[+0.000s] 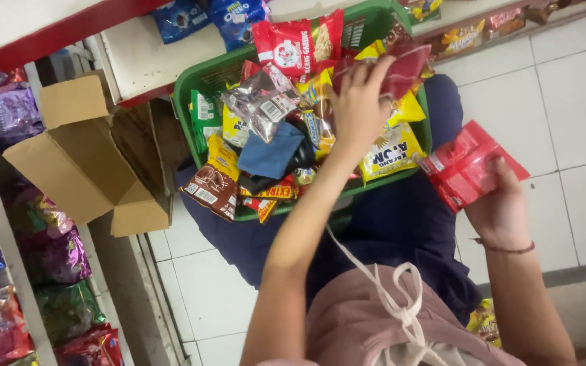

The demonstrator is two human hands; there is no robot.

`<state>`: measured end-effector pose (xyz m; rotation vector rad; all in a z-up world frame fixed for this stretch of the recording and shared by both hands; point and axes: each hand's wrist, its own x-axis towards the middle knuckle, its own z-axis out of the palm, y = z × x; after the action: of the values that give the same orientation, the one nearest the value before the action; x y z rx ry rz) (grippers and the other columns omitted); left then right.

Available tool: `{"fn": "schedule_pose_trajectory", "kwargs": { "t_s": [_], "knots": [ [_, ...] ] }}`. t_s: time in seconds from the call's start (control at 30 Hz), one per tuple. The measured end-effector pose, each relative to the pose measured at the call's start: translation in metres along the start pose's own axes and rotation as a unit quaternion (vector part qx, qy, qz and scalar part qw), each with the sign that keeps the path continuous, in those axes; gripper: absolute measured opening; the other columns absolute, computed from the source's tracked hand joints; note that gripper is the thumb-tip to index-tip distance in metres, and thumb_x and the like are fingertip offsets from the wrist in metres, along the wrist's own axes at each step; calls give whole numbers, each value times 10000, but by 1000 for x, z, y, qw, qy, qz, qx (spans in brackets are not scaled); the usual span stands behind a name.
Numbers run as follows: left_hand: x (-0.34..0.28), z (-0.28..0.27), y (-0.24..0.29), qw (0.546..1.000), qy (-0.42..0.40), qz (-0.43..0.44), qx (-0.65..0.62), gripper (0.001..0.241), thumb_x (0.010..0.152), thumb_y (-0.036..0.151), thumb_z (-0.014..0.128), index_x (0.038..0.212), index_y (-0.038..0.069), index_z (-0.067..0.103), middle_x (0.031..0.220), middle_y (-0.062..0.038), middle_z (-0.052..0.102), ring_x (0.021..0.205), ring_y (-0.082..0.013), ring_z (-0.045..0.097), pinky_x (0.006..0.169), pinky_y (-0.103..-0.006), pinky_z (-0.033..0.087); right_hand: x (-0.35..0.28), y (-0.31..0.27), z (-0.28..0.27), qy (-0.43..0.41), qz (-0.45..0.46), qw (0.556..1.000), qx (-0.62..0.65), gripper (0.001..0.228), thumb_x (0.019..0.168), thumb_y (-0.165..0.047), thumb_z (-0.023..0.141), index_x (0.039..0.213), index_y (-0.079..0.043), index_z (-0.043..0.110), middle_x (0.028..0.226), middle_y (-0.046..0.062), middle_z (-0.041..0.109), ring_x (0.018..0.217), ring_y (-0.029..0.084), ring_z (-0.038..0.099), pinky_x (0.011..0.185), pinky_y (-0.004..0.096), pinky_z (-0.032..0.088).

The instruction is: The person wipes a store shelf with a cloth, then picks up snack packages from a green basket, wipes them, scans them with a handheld scanner, and places them on the shelf. The person repeats this cycle for multiple snack items.

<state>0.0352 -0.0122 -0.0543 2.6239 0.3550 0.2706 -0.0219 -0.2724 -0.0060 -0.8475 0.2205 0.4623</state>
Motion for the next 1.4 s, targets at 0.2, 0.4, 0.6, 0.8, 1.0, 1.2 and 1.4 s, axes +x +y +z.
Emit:
{"fn": "schedule_pose_trajectory", "kwargs": {
  "t_s": [0.2, 0.4, 0.6, 0.8, 1.0, 1.2, 1.4],
  "knots": [
    [-91, -107, 51, 962, 43, 209, -167, 732, 787, 234, 785, 1463, 351, 528, 1563, -106, 440, 1493, -393, 405, 1264, -644, 279, 4, 31, 8, -16, -15, 998, -60, 596, 1083, -408, 486, 1545, -40, 409, 1581, 110, 484, 1466, 272, 468, 1253, 464, 343],
    [-130, -106, 54, 950, 106, 227, -188, 674, 775, 424, 798, 1390, 221, 611, 1560, -175, 431, 1460, -493, 400, 1180, -691, 273, -20, 60, 45, -79, 88, 992, 37, 627, 1033, -441, 463, 1539, -75, 398, 1553, 104, 487, 1425, 294, 466, 1184, 493, 320],
    [-124, -113, 37, 956, 168, 111, -212, 449, 1000, 236, 695, 1440, 182, 626, 1581, -120, 476, 1446, -369, 480, 1198, -479, 419, -27, 51, 102, -143, 70, 987, -17, 668, 1075, -469, 422, 1569, -25, 348, 1588, 126, 441, 1502, 293, 395, 1264, 477, 284],
    [-127, -129, 27, 935, 205, 269, -105, 506, 863, 258, 755, 1352, 164, 667, 1479, -165, 513, 1359, -432, 508, 1125, -620, 419, -21, 29, 121, -155, 107, 982, 25, 711, 1066, -517, 366, 1586, -34, 327, 1585, 143, 440, 1483, 315, 412, 1239, 502, 303],
    [-129, -143, 22, 952, 220, 181, -112, 419, 993, 259, 701, 1403, 193, 649, 1550, -127, 495, 1414, -372, 484, 1155, -526, 452, -23, 37, 133, -164, 92, 982, 9, 701, 1059, -500, 369, 1598, -56, 303, 1612, 113, 405, 1503, 297, 383, 1265, 497, 278],
    [-143, -121, 1, 945, 230, 171, -158, 433, 912, 255, 735, 1335, 189, 665, 1467, -135, 546, 1370, -368, 534, 1153, -529, 448, -10, 24, 146, -106, 93, 985, 103, 628, 1083, -472, 377, 1552, -54, 373, 1578, 130, 471, 1487, 319, 440, 1278, 521, 308],
    [-149, -113, 6, 561, 74, -128, -815, 851, 850, 146, 811, 1602, 224, 418, 1303, -144, 601, 1085, -262, 640, 952, -411, 554, 2, 39, 129, -143, 74, 984, 73, 513, 1077, -204, 543, 1534, -11, 415, 1472, 149, 573, 1376, 304, 561, 1201, 500, 432]
  ]
}}
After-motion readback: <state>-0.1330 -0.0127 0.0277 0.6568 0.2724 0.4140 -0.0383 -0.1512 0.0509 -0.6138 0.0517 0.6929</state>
